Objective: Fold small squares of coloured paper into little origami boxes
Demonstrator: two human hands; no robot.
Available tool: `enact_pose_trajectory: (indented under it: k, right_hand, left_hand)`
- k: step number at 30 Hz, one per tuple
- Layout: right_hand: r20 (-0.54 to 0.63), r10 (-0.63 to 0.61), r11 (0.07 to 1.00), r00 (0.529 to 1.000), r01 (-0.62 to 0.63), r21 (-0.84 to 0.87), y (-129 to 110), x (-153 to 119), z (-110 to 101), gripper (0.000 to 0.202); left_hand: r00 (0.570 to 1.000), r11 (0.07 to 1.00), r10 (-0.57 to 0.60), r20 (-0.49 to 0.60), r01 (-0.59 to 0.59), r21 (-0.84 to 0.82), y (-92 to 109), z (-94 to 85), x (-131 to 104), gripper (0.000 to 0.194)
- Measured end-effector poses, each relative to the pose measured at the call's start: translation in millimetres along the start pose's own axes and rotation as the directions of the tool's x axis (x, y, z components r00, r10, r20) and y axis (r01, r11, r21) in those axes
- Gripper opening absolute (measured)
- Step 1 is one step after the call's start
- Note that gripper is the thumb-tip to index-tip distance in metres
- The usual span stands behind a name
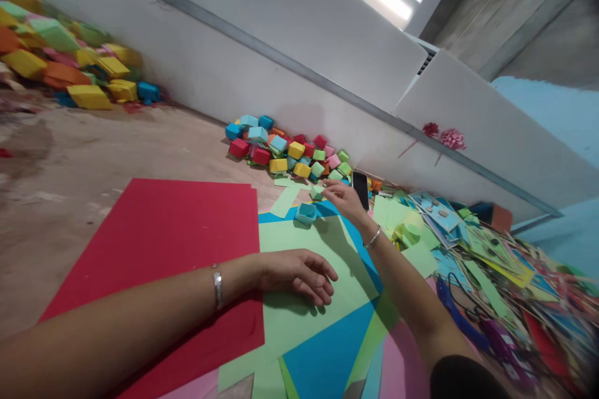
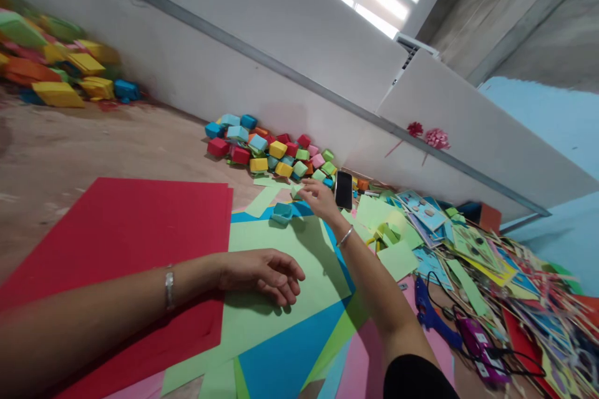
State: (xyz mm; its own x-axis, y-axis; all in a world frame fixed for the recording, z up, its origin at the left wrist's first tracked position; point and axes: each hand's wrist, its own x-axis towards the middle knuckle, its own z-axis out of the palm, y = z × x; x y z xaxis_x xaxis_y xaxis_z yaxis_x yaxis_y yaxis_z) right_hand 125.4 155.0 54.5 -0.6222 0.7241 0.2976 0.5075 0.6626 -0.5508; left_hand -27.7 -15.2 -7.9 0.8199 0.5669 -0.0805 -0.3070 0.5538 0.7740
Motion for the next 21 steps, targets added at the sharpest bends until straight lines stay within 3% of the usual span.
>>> enact_pose_trajectory:
  k: [2,5,7,9,13,15,18,21]
  right_hand:
    - [0.016,-0.012,0.985,1.0,0.014,-0.169,3,15,-2,0.029]
    - [0.183,-0.061,0.878,0.981,0.14,-0.457,2,31,5,0.058]
    - [0.283,-0.056,0.831,0.958,0.202,-0.518,1,35,11,0.057]
    - [0.26,-0.051,0.853,0.964,0.177,-0.49,2,32,14,0.052]
    - [0.045,-0.039,0.933,0.998,0.053,-0.355,15,13,10,0.052]
    - [-0.052,-0.01,0.979,0.999,-0.001,-0.204,23,-2,7,0.048]
    - [-0.069,-0.017,0.992,0.997,0.008,-0.125,30,-21,7,0.047]
    - [-0.027,-0.119,0.969,0.993,0.11,-0.221,29,-31,13,0.044]
  left_hand:
    - [1.0,1.0,-0.007,0.0,0.007,0.002,1,0.9,-1,0.033]
    - [1.0,1.0,-0.014,-0.008,0.014,0.001,3,3.2,-2,0.033]
    - [1.0,1.0,-0.018,-0.02,0.018,0.0,4,4.6,-3,0.035]
    - [0.999,1.0,-0.028,-0.031,0.028,0.002,5,5.6,-4,0.036]
    - [0.999,0.999,-0.036,-0.037,0.036,0.005,5,6.5,-4,0.033]
    - [0.999,0.999,-0.038,-0.039,0.038,0.003,4,7.1,-4,0.033]
    - [0.997,0.999,-0.048,-0.063,0.048,0.0,4,8.1,-4,0.035]
    - [0.993,0.998,-0.067,-0.102,0.067,0.002,5,8.2,-4,0.04]
